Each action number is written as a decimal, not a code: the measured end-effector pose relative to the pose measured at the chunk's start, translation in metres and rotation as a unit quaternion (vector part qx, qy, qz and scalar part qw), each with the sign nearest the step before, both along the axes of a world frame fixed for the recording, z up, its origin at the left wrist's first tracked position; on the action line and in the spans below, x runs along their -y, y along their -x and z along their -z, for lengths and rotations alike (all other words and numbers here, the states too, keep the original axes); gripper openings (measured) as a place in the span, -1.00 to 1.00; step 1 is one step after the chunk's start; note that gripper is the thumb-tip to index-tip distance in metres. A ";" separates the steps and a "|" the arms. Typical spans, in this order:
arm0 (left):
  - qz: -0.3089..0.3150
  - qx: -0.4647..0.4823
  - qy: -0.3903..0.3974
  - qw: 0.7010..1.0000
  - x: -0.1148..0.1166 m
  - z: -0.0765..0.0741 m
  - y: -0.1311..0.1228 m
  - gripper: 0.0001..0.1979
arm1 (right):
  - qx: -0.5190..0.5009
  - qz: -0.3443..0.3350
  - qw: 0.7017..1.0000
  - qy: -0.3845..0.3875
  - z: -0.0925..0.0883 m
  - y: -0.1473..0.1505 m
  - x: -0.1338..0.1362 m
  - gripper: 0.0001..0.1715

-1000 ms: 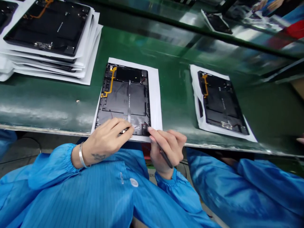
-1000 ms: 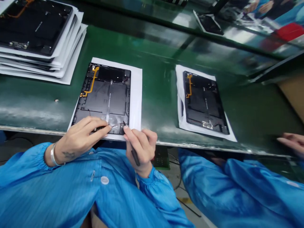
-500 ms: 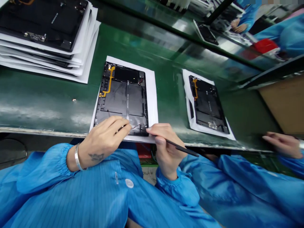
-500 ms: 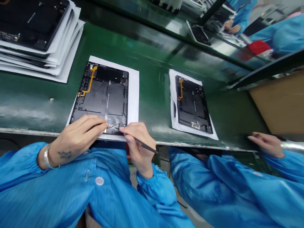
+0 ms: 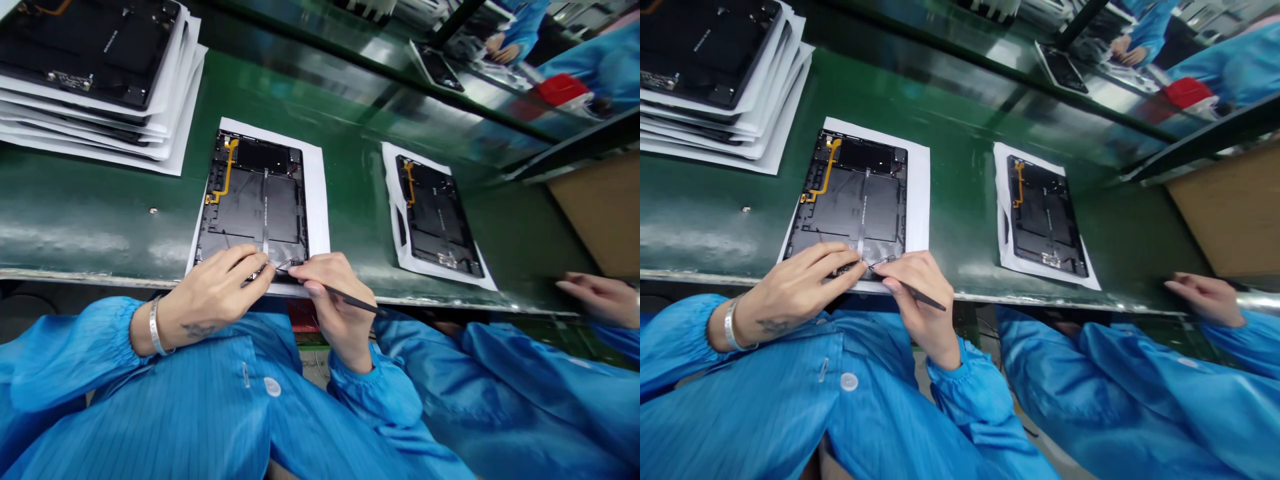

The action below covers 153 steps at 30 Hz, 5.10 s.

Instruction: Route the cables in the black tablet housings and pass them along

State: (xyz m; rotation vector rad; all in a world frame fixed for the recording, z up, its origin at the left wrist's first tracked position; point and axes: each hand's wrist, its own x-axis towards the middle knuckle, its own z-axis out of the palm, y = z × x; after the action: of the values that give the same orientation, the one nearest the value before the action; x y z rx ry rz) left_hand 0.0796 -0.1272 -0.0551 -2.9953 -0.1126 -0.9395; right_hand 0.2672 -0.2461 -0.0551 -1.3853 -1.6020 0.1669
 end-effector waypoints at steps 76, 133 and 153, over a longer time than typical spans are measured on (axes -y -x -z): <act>0.038 -0.121 0.034 0.991 -0.033 -0.028 0.013 -0.68 | -0.194 0.027 0.981 -0.013 0.001 -0.023 -0.016 -0.74; 0.077 -0.201 0.163 0.963 -0.112 -0.037 0.018 -0.87 | -0.233 0.045 0.970 0.045 0.013 -0.030 -0.024 -0.57; 0.052 -0.140 0.283 0.947 -0.077 -0.013 0.051 -0.86 | -0.034 0.013 0.999 -0.022 -0.012 0.034 -0.015 -0.62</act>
State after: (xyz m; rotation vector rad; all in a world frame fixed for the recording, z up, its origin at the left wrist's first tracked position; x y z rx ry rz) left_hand 0.0289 -0.0499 -0.0425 -3.6605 -0.2652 -0.5389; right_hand 0.2335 -0.2307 -0.0428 -1.3521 -1.5214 0.1611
